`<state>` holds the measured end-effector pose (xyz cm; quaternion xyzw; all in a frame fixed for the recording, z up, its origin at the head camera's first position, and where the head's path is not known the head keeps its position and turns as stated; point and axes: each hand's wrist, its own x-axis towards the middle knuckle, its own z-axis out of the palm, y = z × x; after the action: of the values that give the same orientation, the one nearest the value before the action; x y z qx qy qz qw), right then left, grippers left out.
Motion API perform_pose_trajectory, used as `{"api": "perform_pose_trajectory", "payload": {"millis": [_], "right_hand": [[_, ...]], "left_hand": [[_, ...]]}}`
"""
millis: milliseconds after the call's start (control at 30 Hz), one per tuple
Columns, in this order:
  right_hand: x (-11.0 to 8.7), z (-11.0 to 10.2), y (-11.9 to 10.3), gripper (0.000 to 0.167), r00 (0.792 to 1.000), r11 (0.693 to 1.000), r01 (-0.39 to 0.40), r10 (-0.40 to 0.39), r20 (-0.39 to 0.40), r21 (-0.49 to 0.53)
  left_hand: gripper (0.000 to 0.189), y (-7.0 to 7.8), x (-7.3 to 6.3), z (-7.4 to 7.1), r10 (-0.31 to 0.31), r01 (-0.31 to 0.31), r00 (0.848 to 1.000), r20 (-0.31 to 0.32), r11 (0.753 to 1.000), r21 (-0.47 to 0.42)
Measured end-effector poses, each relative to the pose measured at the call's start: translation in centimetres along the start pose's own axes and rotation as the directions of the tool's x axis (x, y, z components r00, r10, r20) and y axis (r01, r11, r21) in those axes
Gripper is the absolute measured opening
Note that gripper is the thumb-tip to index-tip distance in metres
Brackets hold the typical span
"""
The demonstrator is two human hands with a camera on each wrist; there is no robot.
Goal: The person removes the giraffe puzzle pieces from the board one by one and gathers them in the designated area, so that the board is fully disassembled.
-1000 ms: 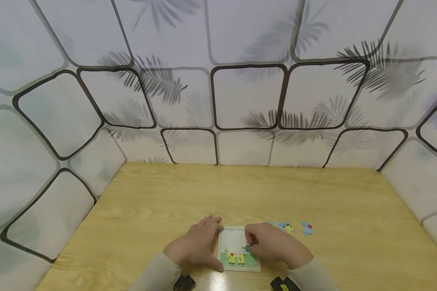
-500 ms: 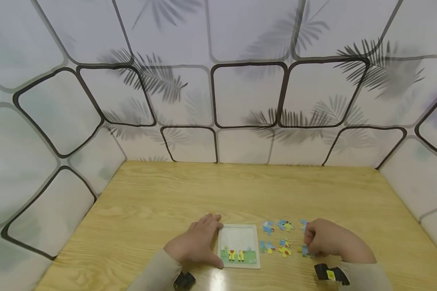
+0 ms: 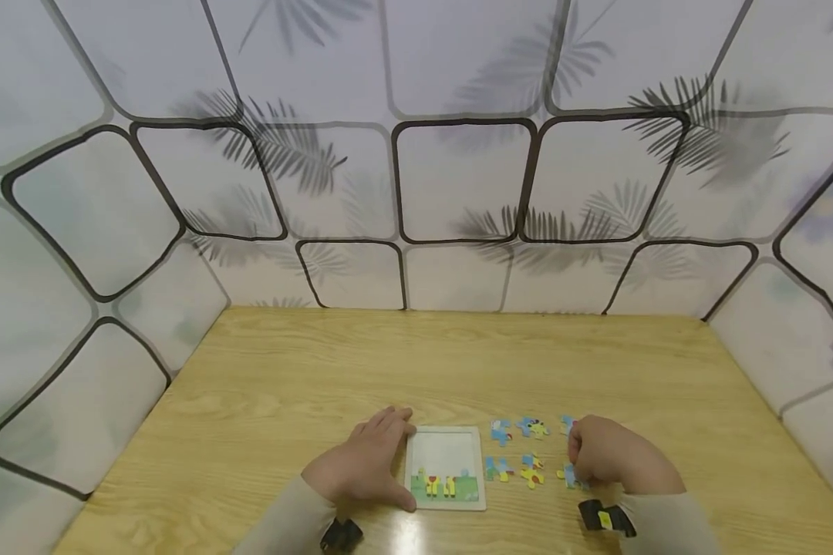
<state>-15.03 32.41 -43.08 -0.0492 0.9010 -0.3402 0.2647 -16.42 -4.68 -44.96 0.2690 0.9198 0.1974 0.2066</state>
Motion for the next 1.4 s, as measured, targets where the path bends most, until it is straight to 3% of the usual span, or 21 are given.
{"api": "perform_pose_trajectory", "payload": {"millis": [133,200,333,467,600,933,1067,1400], "right_hand": [[0.0,1.1,-1.4,0.013,0.994,0.992,0.094,-0.098,-0.039,-0.081],[0.3,2.3,-2.7,0.013,0.977,0.972,0.204,-0.209,-0.039,-0.114],[1.9,5.7,-6.8,0.012,0.937,0.929,0.343,-0.349,-0.019,-0.142],[3.7,8.9,-10.4,0.029,0.908,0.876,0.407,-0.42,0.006,-0.257],[4.4,10.7,-12.3,0.03,0.888,0.82,0.446,-0.455,0.064,-0.36],[4.5,11.4,-13.2,0.014,0.884,0.835,0.465,-0.456,0.101,-0.294],[4.5,11.5,-13.2,0.017,0.882,0.849,0.471,-0.456,0.12,-0.238],[5.1,11.6,-13.5,0.025,0.856,0.826,0.515,-0.507,0.097,-0.227]], "left_hand": [[0.101,0.4,0.2,-0.1,0.025,-0.025,1.0,0.008,1.0,0.017],[0.101,0.6,0.3,-0.2,0.034,-0.034,0.999,0.019,0.999,0.03],[0.102,0.7,0.4,-0.5,0.025,-0.026,0.999,0.028,0.999,0.047],[0.099,0.5,0.0,-0.2,-0.003,0.003,1.0,0.024,1.0,0.005],[0.099,0.3,-0.5,0.4,0.001,0.0,1.0,0.027,1.0,-0.018],[0.105,0.5,-0.3,0.5,0.001,-0.001,0.999,0.034,1.0,0.007],[0.105,0.4,-0.3,0.6,-0.004,0.004,0.999,0.035,1.0,-0.006],[0.105,0.0,-0.5,-0.1,-0.011,0.01,1.0,0.014,0.999,0.043]]}}
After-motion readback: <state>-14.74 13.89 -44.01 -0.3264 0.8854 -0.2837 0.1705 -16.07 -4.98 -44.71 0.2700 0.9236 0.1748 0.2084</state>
